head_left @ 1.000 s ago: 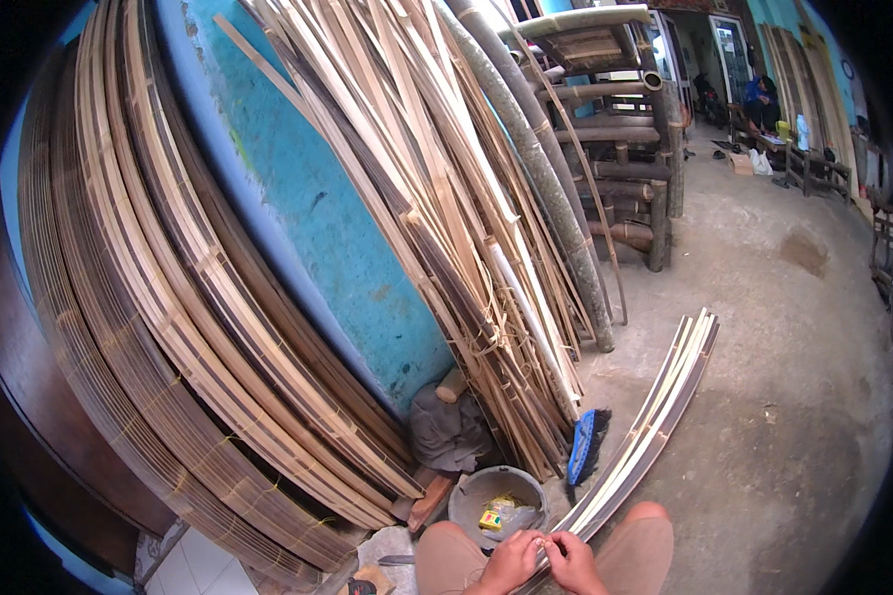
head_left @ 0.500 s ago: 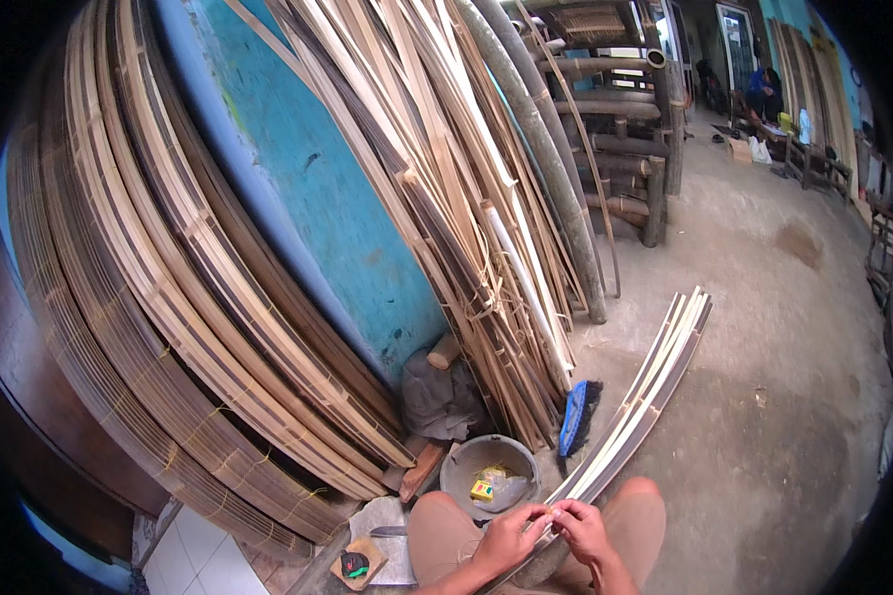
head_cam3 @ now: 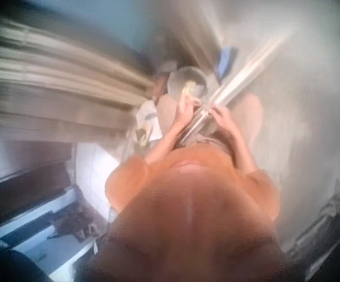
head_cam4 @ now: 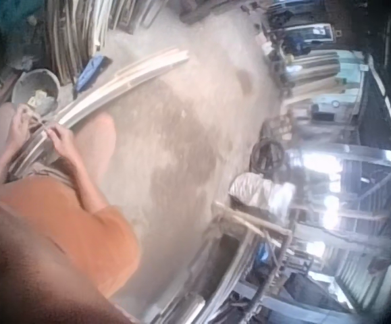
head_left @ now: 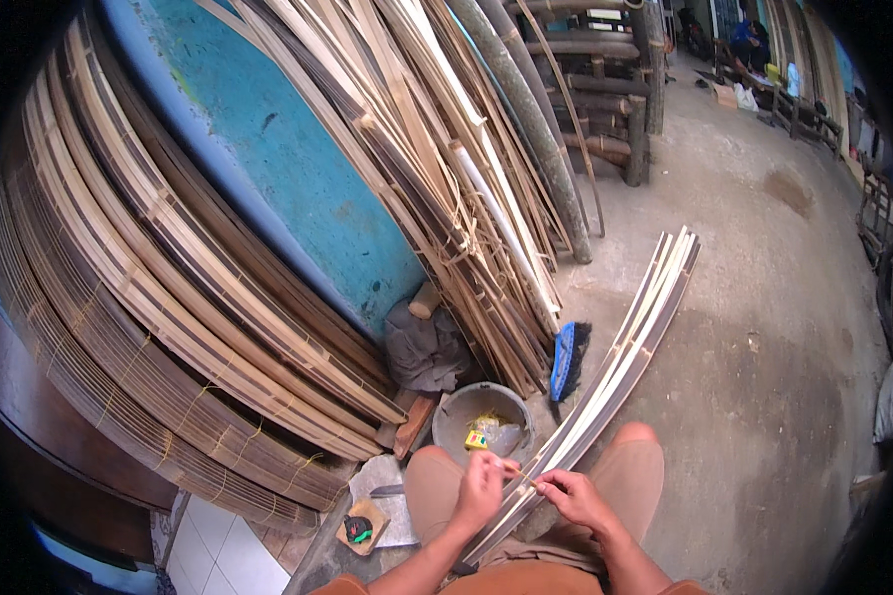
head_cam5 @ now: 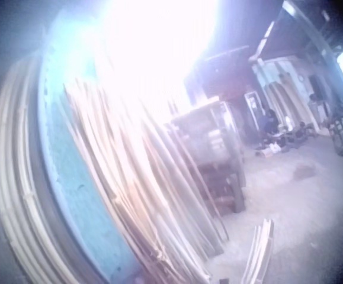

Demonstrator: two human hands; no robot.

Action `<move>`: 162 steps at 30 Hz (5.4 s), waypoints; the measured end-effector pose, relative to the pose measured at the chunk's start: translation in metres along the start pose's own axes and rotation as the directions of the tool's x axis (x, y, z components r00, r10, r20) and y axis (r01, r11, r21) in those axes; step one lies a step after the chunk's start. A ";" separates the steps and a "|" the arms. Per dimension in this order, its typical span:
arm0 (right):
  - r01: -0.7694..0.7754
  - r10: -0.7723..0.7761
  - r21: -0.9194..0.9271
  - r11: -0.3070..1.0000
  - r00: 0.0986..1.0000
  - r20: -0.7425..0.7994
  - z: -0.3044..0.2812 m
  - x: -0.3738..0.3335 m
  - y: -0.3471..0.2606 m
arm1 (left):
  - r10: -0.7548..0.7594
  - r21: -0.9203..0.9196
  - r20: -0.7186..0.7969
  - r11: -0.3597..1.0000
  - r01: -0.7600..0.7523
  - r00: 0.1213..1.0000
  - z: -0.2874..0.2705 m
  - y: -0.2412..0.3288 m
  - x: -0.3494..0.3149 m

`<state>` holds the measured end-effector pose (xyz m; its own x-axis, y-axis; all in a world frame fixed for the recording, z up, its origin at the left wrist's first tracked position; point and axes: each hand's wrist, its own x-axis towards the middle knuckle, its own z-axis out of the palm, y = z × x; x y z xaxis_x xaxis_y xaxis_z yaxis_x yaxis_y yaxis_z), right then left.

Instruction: The person cuts a yellow string binding a bundle of bamboo strips using a knife, then gathers and stacks the strips against a wall. The person repeatedly picks up and places bundles of bamboo strips, organizing them in the workshop.

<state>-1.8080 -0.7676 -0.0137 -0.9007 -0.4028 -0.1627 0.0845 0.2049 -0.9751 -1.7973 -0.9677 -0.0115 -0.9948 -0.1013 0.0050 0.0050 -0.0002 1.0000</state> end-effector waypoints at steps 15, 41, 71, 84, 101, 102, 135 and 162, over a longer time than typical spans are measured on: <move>-0.003 0.009 -0.045 0.999 0.988 0.151 0.002 -0.020 -0.007 | -0.066 0.211 -0.202 0.971 0.110 0.977 0.002 0.021 0.016; 0.052 -0.038 0.433 0.900 0.998 -0.041 0.018 0.004 -0.012 | -0.005 0.223 -0.067 0.975 0.020 0.998 0.005 0.012 0.001; 0.027 0.238 0.996 0.082 0.970 -0.046 -0.021 -0.002 0.006 | -0.433 0.201 0.675 0.887 0.415 0.597 0.006 0.042 0.007; -0.020 0.271 0.940 0.341 0.959 -0.078 -0.030 -0.004 0.024 | -0.322 0.339 0.718 0.936 0.094 0.618 0.000 0.023 0.008; -0.093 0.769 0.797 0.597 0.348 -0.536 0.078 0.086 0.272 | -0.841 0.218 0.362 0.495 0.841 0.402 0.009 -0.158 0.074; -0.049 0.781 0.825 0.563 0.357 -0.512 0.084 0.084 0.266 | -0.844 0.081 0.388 0.431 0.899 0.370 -0.001 -0.165 0.065; -0.064 0.599 0.853 0.519 0.738 -0.309 0.073 0.025 0.183 | -0.583 -0.362 0.249 0.684 0.633 0.773 -0.022 -0.175 0.063; -0.089 0.022 -0.601 0.794 0.993 -0.117 0.027 0.004 0.041 | 0.084 0.641 0.613 0.529 -0.557 0.786 0.057 -0.028 0.036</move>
<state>-1.7967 -0.7851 -0.0582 -0.9423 -0.2910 -0.1657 -0.1091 0.7348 -0.6695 -1.8393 -0.9146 -0.0398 -0.8432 0.5303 0.0882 0.4915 0.6939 0.5262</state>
